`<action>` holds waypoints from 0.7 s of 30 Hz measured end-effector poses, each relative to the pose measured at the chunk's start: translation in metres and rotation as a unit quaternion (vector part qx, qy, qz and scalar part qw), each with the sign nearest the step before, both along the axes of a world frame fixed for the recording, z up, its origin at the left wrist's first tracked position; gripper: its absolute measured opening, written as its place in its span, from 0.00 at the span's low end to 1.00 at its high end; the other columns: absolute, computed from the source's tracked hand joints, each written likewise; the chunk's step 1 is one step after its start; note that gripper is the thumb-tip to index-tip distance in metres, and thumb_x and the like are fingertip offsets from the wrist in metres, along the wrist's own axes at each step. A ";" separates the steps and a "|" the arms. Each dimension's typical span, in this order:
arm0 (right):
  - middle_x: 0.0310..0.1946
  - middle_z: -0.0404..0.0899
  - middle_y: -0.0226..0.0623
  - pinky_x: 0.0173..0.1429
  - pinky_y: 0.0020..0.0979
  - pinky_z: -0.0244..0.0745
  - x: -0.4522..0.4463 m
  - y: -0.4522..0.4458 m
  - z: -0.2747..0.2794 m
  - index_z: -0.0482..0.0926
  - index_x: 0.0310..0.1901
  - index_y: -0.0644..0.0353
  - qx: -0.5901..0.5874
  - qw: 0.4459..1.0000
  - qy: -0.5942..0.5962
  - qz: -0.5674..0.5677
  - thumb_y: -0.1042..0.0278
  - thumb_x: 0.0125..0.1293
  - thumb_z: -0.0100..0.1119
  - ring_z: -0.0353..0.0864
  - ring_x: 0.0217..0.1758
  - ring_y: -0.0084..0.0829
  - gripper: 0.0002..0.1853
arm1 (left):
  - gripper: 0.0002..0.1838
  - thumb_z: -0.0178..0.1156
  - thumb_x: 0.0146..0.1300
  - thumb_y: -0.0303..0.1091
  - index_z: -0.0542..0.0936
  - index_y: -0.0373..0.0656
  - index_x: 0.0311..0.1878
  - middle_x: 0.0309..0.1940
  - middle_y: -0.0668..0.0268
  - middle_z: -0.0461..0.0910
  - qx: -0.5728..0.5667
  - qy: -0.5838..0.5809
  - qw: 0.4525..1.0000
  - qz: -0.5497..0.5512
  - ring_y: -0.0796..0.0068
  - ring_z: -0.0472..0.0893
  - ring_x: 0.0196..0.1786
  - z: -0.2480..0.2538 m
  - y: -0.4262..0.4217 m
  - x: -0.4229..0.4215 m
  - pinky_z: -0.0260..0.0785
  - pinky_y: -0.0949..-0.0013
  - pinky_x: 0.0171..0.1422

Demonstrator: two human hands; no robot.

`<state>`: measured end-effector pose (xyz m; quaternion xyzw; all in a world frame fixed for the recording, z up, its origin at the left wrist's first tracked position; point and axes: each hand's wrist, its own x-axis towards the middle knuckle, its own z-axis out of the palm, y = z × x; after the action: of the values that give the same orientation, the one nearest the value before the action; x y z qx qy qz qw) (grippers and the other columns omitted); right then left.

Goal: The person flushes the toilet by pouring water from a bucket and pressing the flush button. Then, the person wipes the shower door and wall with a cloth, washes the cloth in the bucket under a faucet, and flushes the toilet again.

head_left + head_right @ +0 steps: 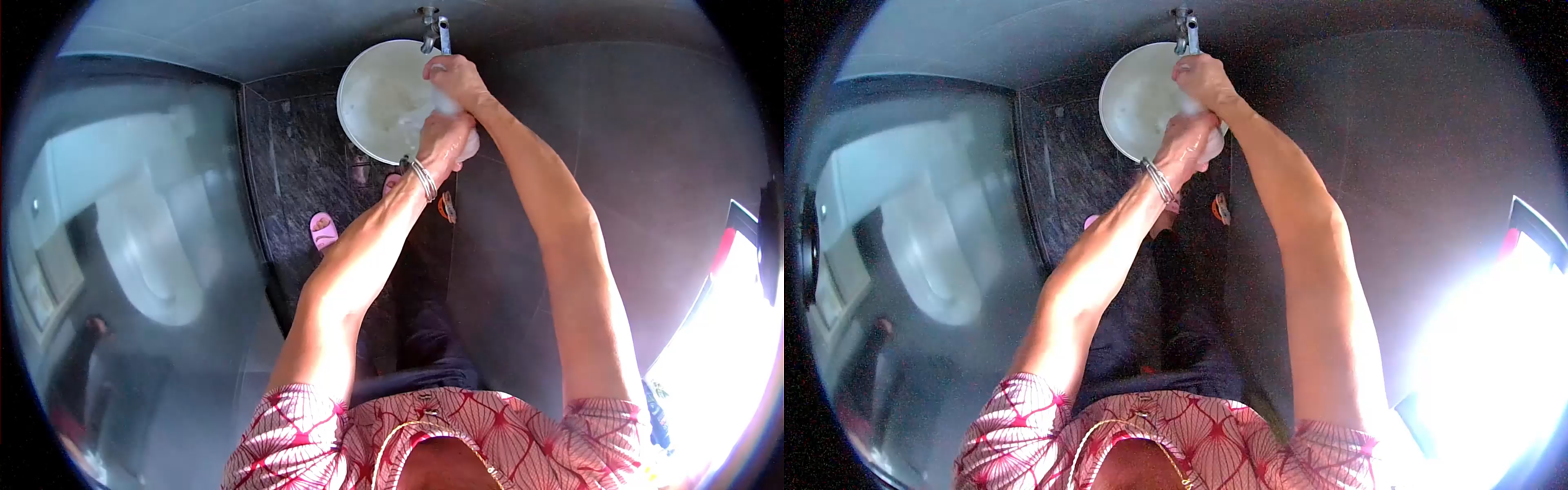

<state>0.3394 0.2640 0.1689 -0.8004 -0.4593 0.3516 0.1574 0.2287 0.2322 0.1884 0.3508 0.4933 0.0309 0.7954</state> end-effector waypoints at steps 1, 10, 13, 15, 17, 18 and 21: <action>0.32 0.78 0.43 0.42 0.33 0.73 -0.002 0.000 -0.002 0.79 0.35 0.59 0.001 1.000 -0.001 0.001 0.67 0.50 0.51 0.78 0.34 0.39 0.11 | 0.20 0.56 0.49 0.46 0.72 0.36 0.35 0.26 0.64 0.74 0.043 0.013 0.999 -0.024 0.70 0.74 0.23 -0.007 -0.001 0.002 0.60 0.67 0.13; 0.49 0.70 0.48 0.56 0.32 0.64 -0.007 -0.030 0.090 0.61 0.59 0.55 0.024 0.972 0.228 -0.059 0.54 0.58 0.51 0.70 0.52 0.36 0.28 | 0.15 0.55 0.54 0.42 0.73 0.43 0.40 0.29 0.63 0.75 -0.188 -0.198 0.956 0.104 0.65 0.78 0.34 0.070 -0.023 -0.026 0.71 0.58 0.33; 0.60 0.57 0.46 0.61 0.39 0.59 0.014 -0.052 0.125 0.50 0.63 0.54 0.057 0.795 0.588 -0.135 0.42 0.63 0.35 0.59 0.61 0.40 0.32 | 0.19 0.53 0.54 0.47 0.72 0.42 0.41 0.32 0.60 0.73 -0.362 -0.432 0.796 0.220 0.64 0.74 0.37 0.119 -0.041 -0.018 0.71 0.58 0.37; 0.63 0.50 0.45 0.60 0.53 0.56 -0.002 -0.072 0.131 0.49 0.64 0.52 0.189 0.732 0.640 -0.134 0.38 0.61 0.35 0.52 0.64 0.46 0.35 | 0.23 0.52 0.55 0.49 0.70 0.40 0.46 0.34 0.58 0.72 -0.385 -0.560 0.691 0.248 0.62 0.72 0.40 0.153 -0.049 -0.010 0.70 0.54 0.41; 0.64 0.47 0.42 0.56 0.65 0.50 -0.018 -0.072 0.130 0.55 0.62 0.45 0.223 0.535 0.801 -0.148 0.34 0.56 0.39 0.44 0.65 0.56 0.36 | 0.30 0.49 0.56 0.53 0.63 0.41 0.56 0.40 0.52 0.72 -0.422 -0.617 0.616 0.250 0.56 0.72 0.45 0.169 -0.058 -0.003 0.68 0.47 0.49; 0.64 0.47 0.41 0.57 0.65 0.50 -0.048 -0.052 0.149 0.58 0.61 0.45 0.245 0.513 0.813 -0.130 0.34 0.56 0.40 0.45 0.65 0.55 0.35 | 0.30 0.49 0.57 0.52 0.62 0.41 0.57 0.41 0.50 0.71 -0.434 -0.615 0.602 0.269 0.54 0.71 0.48 0.184 -0.042 -0.029 0.68 0.47 0.49; 0.53 0.64 0.41 0.50 0.57 0.67 -0.054 -0.044 0.180 0.71 0.45 0.51 0.273 0.484 0.822 -0.125 0.35 0.56 0.41 0.64 0.56 0.54 0.28 | 0.31 0.49 0.57 0.47 0.59 0.36 0.58 0.46 0.47 0.70 -0.429 -0.613 0.594 0.294 0.45 0.68 0.52 0.197 -0.046 -0.037 0.70 0.49 0.46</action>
<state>0.2852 0.2204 0.3493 -0.1123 -0.0888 0.6835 0.7157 0.1921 0.1860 0.3857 -0.2967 -0.0783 0.2562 0.9166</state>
